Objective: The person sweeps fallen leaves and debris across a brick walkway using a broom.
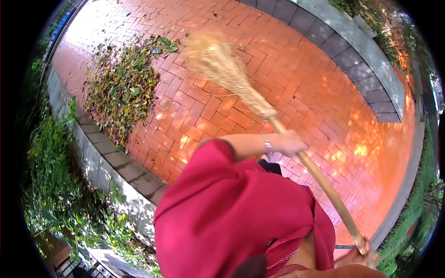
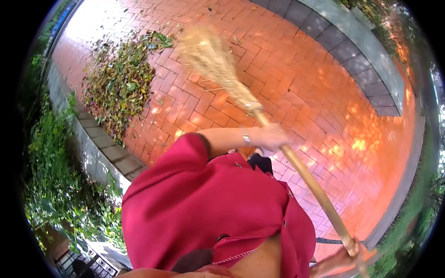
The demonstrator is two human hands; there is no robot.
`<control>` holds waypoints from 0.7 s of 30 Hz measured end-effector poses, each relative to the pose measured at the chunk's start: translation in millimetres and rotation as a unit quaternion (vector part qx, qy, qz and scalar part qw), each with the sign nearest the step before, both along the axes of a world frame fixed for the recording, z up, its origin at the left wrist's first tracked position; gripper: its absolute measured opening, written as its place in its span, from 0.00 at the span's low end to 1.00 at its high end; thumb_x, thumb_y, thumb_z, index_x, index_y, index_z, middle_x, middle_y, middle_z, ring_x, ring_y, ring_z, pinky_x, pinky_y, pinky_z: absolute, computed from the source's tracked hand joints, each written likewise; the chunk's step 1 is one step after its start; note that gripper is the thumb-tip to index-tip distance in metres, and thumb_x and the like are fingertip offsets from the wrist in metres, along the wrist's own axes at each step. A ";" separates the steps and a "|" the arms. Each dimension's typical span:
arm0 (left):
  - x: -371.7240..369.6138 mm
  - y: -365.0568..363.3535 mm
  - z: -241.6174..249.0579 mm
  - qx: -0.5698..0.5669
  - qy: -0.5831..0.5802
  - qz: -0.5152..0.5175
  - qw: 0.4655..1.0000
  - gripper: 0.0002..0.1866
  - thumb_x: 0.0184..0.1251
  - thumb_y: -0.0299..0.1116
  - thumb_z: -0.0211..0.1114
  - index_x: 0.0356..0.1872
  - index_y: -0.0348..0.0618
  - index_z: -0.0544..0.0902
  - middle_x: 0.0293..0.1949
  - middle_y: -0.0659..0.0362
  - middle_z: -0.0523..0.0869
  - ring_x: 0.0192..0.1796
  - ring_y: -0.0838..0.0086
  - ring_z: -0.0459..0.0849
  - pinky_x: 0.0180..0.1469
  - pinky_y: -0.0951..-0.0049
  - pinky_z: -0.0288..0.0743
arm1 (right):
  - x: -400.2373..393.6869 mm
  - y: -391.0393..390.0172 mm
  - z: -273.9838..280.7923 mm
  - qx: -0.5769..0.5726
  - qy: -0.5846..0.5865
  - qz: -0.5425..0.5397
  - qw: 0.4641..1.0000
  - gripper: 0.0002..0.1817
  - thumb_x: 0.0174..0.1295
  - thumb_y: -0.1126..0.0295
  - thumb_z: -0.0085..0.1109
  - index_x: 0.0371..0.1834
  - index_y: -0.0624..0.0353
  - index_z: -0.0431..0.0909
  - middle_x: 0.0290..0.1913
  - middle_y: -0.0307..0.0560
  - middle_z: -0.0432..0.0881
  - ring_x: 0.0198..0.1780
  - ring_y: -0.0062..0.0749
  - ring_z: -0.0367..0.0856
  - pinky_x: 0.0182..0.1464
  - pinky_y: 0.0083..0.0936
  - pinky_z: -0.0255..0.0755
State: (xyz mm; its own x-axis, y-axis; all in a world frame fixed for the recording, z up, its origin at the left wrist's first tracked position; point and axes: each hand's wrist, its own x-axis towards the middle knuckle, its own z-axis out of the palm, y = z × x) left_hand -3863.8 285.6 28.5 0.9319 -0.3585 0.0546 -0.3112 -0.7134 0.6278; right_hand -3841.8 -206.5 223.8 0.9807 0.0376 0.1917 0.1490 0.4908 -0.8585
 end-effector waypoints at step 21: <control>102.7 171.5 -45.6 0.108 0.231 -0.048 0.966 0.11 0.44 0.43 0.61 0.30 0.52 0.78 0.28 0.55 0.80 0.37 0.62 0.79 0.37 0.61 0.70 | 93.1 203.2 -99.7 0.078 0.238 -0.167 0.954 0.05 0.47 0.72 0.52 0.22 0.60 0.67 0.24 0.46 0.69 0.36 0.37 0.69 0.50 0.39 0.60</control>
